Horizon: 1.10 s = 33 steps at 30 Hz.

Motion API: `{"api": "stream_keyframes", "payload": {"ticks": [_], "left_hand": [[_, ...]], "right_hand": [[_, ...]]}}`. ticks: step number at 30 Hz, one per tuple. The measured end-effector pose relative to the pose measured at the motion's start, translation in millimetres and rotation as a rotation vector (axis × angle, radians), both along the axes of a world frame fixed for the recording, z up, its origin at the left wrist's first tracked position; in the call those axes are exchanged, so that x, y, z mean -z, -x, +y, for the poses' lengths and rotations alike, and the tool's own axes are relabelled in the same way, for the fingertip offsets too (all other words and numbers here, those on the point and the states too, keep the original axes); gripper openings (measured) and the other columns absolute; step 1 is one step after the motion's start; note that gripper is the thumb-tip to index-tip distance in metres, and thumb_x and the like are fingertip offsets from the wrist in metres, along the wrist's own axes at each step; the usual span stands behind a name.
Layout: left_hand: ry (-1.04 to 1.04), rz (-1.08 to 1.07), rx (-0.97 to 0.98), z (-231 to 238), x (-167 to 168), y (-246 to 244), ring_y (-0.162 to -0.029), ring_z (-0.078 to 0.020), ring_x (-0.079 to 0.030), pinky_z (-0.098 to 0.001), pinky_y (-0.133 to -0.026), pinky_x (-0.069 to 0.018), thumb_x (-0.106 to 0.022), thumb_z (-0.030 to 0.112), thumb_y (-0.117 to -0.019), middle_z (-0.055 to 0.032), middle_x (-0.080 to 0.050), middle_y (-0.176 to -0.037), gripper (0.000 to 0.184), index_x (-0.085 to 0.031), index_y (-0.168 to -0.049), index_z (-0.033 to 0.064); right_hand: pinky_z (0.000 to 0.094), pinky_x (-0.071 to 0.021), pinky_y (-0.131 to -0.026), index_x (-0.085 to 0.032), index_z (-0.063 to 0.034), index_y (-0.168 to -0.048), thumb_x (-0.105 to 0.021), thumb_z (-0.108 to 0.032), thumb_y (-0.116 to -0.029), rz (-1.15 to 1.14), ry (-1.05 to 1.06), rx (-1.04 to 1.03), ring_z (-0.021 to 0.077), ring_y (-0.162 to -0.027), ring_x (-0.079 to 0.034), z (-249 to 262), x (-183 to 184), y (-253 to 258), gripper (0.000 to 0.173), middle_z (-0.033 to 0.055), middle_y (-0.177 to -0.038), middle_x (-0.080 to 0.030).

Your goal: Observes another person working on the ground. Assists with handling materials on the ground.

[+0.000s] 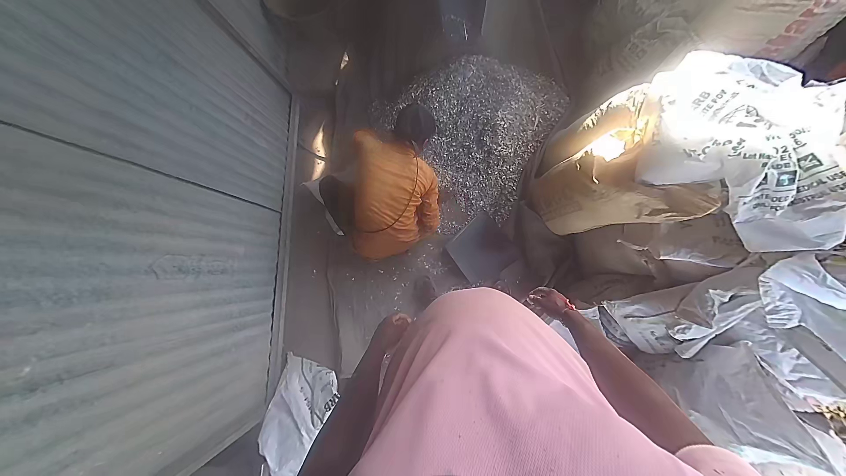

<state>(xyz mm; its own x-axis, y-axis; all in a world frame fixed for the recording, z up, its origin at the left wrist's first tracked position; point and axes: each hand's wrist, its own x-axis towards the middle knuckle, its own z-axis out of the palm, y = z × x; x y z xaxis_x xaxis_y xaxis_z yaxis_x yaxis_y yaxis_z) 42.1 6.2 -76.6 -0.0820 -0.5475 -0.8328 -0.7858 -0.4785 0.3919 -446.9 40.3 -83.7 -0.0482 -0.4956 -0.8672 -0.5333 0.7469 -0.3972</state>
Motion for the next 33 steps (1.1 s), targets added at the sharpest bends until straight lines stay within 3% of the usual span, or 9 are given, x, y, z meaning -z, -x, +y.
{"api": "stream_keyframes", "payload": {"ticks": [16, 25, 33], "left_hand": [[-0.022, 0.015, -0.048, 18, 4, -3, -0.115, -0.0278, -0.067, -0.05, -0.105, -0.0494, -0.055, 0.03, -0.1069, -0.0164, -0.071, -0.12, 0.033, -0.068, -0.127, 0.0066], [-0.013, 0.024, -0.037, 12, 2, 2, -0.115, -0.0282, -0.067, -0.0499, -0.105, -0.049, -0.055, 0.029, -0.1068, -0.0174, -0.071, -0.12, 0.033, -0.069, -0.125, 0.0052], [0.01, 0.048, -0.019, 3, 3, 0, -0.115, -0.0284, -0.067, -0.0501, -0.105, -0.0493, -0.056, 0.031, -0.1062, -0.0177, -0.07, -0.121, 0.035, -0.068, -0.127, 0.0053]], "right_hand": [[0.0495, -0.0489, -0.105, -0.065, -0.0055, -0.131, -0.056, -0.029, -0.1068, 0.01, -0.015, -0.029, 0.0307, -0.118, -0.065, -1, -5, -2, 0.035, 0.02, -0.127, -0.068], [0.0487, -0.0511, -0.103, -0.064, -0.0038, -0.132, -0.057, -0.028, -0.1067, 0.01, -0.012, -0.011, 0.0308, -0.115, -0.067, -2, -7, 0, 0.036, 0.0208, -0.125, -0.067], [0.0492, -0.0482, -0.106, -0.064, -0.0043, -0.133, -0.055, -0.027, -0.1076, 0.031, 0.008, -0.04, 0.0312, -0.119, -0.065, -7, -19, 2, 0.035, 0.0207, -0.127, -0.067]]}}
